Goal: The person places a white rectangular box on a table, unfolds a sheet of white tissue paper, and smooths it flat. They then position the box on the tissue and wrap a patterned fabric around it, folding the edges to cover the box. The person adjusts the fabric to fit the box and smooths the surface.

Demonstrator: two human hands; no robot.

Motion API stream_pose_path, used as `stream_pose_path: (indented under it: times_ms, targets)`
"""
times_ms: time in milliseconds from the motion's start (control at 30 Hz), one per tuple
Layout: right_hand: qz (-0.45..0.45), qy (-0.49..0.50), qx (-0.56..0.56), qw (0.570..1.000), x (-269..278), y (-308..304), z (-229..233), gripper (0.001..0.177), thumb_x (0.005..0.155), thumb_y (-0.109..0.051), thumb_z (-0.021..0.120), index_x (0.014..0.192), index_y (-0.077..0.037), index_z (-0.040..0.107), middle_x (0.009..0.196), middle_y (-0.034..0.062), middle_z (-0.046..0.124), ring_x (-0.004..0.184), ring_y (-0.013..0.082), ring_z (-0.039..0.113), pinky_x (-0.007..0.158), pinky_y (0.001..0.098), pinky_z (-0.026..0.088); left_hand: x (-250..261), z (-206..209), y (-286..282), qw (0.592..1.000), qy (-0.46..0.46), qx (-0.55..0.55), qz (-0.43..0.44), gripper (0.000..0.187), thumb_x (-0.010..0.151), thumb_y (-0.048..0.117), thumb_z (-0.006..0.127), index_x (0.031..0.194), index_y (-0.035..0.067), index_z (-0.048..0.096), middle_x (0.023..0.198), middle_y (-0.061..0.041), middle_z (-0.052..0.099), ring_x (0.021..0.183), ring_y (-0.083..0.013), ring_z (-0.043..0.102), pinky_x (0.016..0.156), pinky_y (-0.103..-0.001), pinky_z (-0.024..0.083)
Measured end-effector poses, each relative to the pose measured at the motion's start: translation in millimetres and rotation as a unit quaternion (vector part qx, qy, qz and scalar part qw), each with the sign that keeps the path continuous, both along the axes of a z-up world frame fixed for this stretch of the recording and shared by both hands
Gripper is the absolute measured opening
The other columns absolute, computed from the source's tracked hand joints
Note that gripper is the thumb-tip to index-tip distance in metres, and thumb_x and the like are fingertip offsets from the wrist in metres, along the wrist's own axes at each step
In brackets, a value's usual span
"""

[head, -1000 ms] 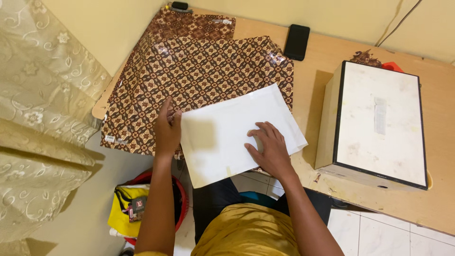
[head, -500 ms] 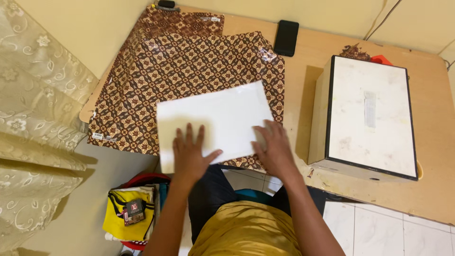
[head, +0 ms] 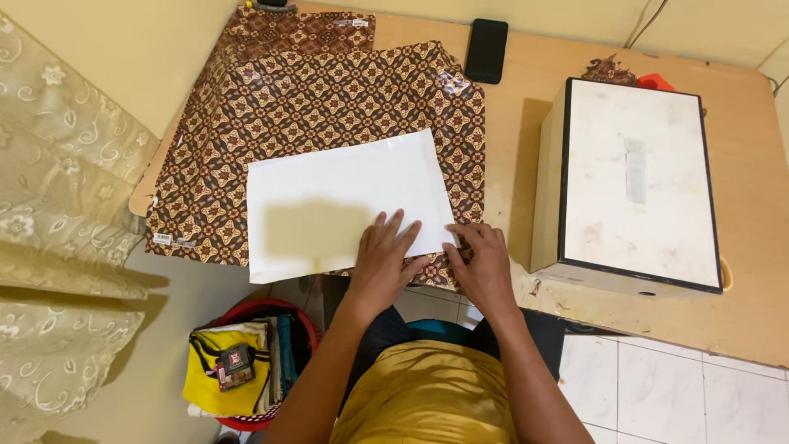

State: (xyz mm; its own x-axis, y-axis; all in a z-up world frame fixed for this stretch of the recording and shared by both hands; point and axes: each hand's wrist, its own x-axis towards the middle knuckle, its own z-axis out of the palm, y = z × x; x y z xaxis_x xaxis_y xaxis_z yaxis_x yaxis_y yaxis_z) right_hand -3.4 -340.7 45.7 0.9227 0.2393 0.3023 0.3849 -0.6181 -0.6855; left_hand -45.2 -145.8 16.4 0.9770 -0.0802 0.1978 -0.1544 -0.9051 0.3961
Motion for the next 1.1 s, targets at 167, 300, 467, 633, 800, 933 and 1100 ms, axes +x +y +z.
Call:
stream_pose_path:
  times_ms: [167,300,467,633,800,933,1100]
  targets:
    - [-0.002,0.025,0.023,0.999,0.9,-1.6,3.1,0.043,0.087,-0.021,0.079,0.127,-0.007,0.070,0.115,0.0137,0.068,0.108,0.0307,0.059,0.094,0.0404,0.050,8.7,2.5,-7.1,0.999,-0.054,-0.010,0.001,0.062,0.096,0.050,0.065,0.144,0.012,0.059,0.153,-0.019,0.046,0.142,-0.0432,0.036,0.115,-0.057,0.029]
    - [-0.015,0.036,0.014,0.999,2.1,0.7,7.4,0.050,0.087,-0.023,0.080,0.132,-0.006,0.067,0.113,0.0174,0.066,0.109,0.0306,0.058,0.092,0.0412,0.049,9.8,0.6,-7.0,0.995,-0.096,-0.011,0.004,0.057,0.095,0.046,0.068,0.141,0.012,0.062,0.146,-0.016,0.052,0.136,-0.0387,0.042,0.112,-0.054,0.030]
    - [-0.016,0.070,0.057,0.996,3.8,-0.6,11.8,0.041,0.089,-0.022,0.077,0.127,-0.008,0.071,0.106,0.0152,0.071,0.099,0.0289,0.063,0.088,0.0397,0.052,6.8,-1.0,-6.5,0.992,-0.120,-0.021,0.007,0.056,0.096,0.045,0.069,0.140,0.012,0.062,0.144,-0.014,0.054,0.134,-0.0352,0.044,0.113,-0.052,0.031]
    - [-0.022,0.010,0.093,0.995,8.6,2.5,7.3,0.019,0.094,-0.014,0.076,0.111,-0.006,0.080,0.095,0.0137,0.076,0.088,0.0224,0.067,0.080,0.0354,0.054,6.7,0.5,-7.3,0.993,-0.120,-0.015,0.009,0.057,0.093,0.047,0.071,0.138,0.012,0.063,0.143,-0.014,0.054,0.132,-0.0358,0.044,0.112,-0.053,0.031]
    - [-0.029,0.186,0.168,0.968,9.7,2.5,7.2,0.020,0.092,-0.007,0.069,0.110,-0.003,0.077,0.074,0.0078,0.070,0.063,0.0102,0.058,0.057,0.0275,0.048,8.2,2.3,-6.8,0.992,-0.127,-0.009,0.010,0.057,0.093,0.045,0.071,0.139,0.013,0.063,0.143,-0.013,0.054,0.132,-0.0361,0.045,0.112,-0.053,0.032]
    - [0.010,0.170,0.188,0.967,6.8,3.0,10.5,0.020,0.090,-0.005,0.070,0.109,-0.003,0.076,0.075,0.0006,0.070,0.063,0.0059,0.056,0.055,0.0245,0.048,5.7,2.3,-8.5,0.992,-0.129,-0.012,0.011,0.056,0.093,0.044,0.072,0.138,0.012,0.063,0.143,-0.013,0.054,0.131,-0.0363,0.045,0.111,-0.053,0.033]
    - [-0.009,0.191,0.143,0.971,8.3,-2.8,12.1,0.019,0.093,-0.005,0.069,0.110,-0.005,0.079,0.071,0.0007,0.070,0.062,0.0058,0.059,0.056,0.0245,0.049,5.8,4.2,-7.3,0.992,-0.128,-0.019,0.007,0.056,0.094,0.043,0.072,0.137,0.010,0.063,0.143,-0.014,0.054,0.132,-0.0366,0.045,0.112,-0.053,0.033]
